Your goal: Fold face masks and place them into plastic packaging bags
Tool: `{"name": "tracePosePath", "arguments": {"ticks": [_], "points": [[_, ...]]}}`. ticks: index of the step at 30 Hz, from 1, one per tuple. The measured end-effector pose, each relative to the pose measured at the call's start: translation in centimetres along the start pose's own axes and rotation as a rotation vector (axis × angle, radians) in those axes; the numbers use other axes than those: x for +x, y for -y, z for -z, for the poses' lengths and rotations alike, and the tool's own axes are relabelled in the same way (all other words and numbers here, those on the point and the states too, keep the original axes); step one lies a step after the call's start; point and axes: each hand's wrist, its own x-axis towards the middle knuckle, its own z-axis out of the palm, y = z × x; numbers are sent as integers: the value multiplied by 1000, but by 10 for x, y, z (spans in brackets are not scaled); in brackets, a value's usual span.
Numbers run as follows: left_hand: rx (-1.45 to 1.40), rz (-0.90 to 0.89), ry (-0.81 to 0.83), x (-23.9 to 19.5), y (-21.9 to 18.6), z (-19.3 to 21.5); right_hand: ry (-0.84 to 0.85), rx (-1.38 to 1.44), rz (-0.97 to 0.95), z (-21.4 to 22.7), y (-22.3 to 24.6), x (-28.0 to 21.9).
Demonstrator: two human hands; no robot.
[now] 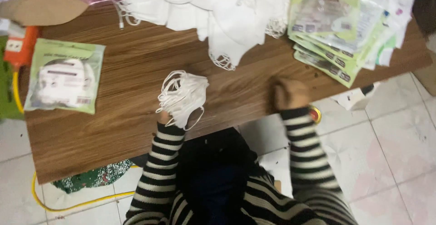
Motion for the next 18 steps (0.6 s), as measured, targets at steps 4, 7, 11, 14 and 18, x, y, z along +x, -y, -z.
{"name": "tracePosePath", "arguments": {"ticks": [4, 7, 11, 14, 18], "points": [[-17, -15, -83, 8, 28, 43, 68, -352, -136, -7, -96, -16], [-34, -19, -124, -4, 67, 92, 252, -219, -140, 10, -89, -5], [-58, -29, -163, -2, 78, 110, 423, -205, -266, 19, -83, 14], [-75, -30, -176, 0, 80, 119, 535, -197, -307, 19, -89, 20], [-96, -43, -183, 13, 30, 36, 607, -271, -294, 22, -74, 29]]}}
